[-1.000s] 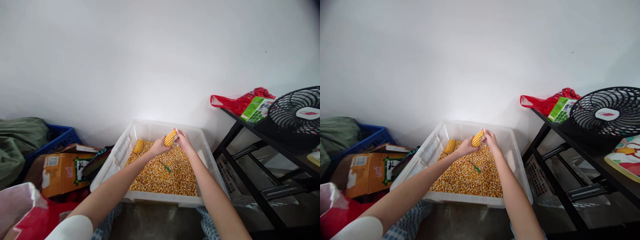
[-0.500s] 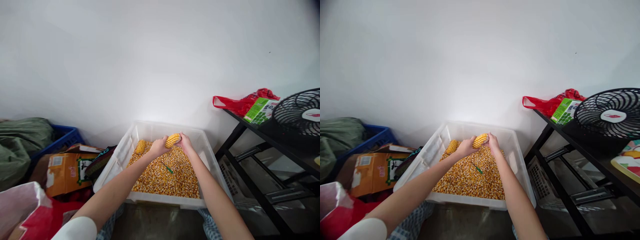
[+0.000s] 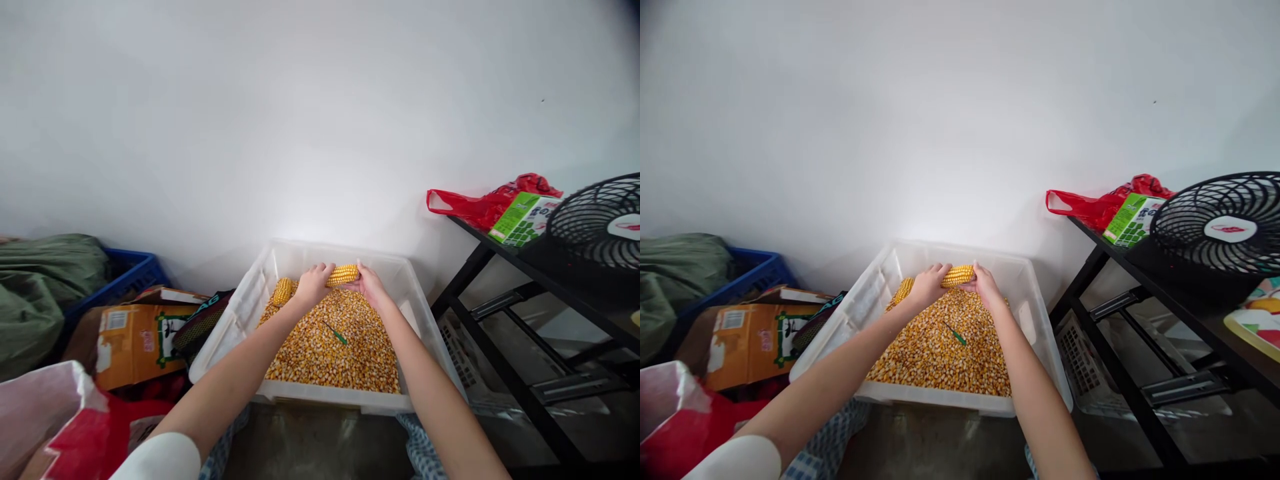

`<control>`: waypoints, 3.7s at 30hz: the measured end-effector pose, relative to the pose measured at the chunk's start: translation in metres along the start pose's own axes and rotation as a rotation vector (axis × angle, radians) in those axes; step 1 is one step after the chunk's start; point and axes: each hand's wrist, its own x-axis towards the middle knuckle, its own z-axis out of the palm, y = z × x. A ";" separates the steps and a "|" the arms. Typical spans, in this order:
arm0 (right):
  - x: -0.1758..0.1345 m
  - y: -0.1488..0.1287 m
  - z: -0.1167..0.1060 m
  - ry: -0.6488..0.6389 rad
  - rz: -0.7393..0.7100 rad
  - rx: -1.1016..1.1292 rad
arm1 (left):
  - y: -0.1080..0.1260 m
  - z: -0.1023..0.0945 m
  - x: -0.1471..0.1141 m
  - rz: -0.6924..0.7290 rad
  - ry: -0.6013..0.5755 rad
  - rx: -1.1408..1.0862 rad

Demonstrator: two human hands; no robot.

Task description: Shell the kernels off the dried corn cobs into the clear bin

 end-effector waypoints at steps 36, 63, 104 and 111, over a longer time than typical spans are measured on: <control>0.005 0.028 -0.004 0.137 0.083 -0.437 | -0.006 0.016 -0.001 0.096 -0.031 0.128; 0.014 0.026 -0.012 0.265 -0.034 -0.221 | -0.025 0.008 0.000 -0.080 0.123 -0.049; 0.024 0.055 -0.036 0.290 -0.180 -0.780 | -0.010 0.015 -0.002 -0.023 0.007 -0.150; 0.019 0.039 -0.012 0.160 -0.284 -0.473 | -0.007 0.013 -0.003 -0.028 -0.042 -0.123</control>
